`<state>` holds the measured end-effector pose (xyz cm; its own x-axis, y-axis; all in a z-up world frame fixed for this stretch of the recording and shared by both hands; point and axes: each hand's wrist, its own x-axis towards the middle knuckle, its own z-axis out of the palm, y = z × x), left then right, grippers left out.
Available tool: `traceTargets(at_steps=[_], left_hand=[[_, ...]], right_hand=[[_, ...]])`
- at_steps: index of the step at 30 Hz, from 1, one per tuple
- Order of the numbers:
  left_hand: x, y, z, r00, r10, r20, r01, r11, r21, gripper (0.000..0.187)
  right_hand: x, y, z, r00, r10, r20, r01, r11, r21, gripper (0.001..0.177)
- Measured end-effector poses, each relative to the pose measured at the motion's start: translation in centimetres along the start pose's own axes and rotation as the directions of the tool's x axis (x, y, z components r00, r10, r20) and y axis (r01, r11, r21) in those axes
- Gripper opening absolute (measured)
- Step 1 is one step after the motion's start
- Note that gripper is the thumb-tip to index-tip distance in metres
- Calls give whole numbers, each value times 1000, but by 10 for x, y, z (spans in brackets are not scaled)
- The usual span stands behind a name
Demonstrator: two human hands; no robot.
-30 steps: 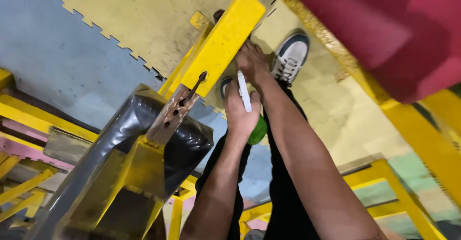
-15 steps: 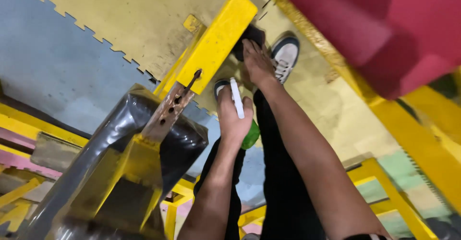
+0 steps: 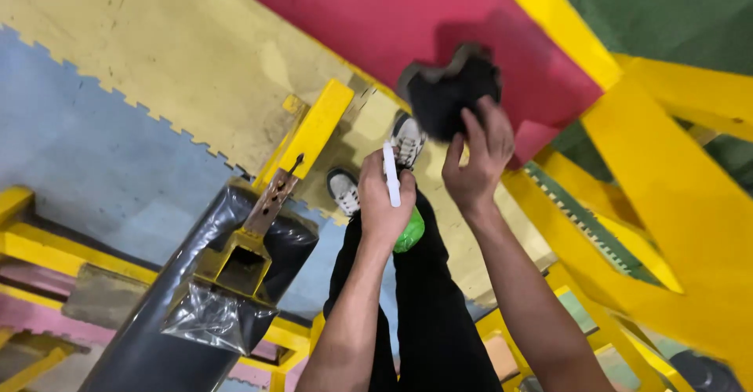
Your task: Wiping down and sanitizing various weight machines and benches in a gym setting.
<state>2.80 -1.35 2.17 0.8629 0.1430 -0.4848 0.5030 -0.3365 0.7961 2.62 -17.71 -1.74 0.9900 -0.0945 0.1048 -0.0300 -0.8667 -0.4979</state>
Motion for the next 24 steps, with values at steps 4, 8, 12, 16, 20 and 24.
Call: traceTargets(at_steps=[4, 8, 12, 16, 20, 24], left_hand=[[16, 17, 6, 999, -11, 33, 12, 1000, -25, 36], [30, 14, 9, 1000, 22, -5, -22, 1000, -8, 40], [40, 6, 9, 996, 18, -84, -21, 999, -35, 43], [48, 10, 8, 996, -34, -87, 37, 999, 32, 42], [54, 31, 3, 990, -113, -81, 107, 992, -72, 43], [56, 47, -2, 990, -86, -111, 76, 993, -92, 42]], right_hand=[[50, 29, 24, 994, -29, 103, 40, 994, -102, 50], [128, 30, 60, 965, -117, 236, 160, 972, -173, 63], [206, 32, 109, 950, 28, 312, 1, 995, -95, 59], [195, 36, 85, 936, 4, 351, -20, 999, 41, 55], [115, 50, 48, 947, -140, 291, 184, 974, -132, 58], [42, 66, 37, 901, -58, 431, 168, 960, -223, 61]])
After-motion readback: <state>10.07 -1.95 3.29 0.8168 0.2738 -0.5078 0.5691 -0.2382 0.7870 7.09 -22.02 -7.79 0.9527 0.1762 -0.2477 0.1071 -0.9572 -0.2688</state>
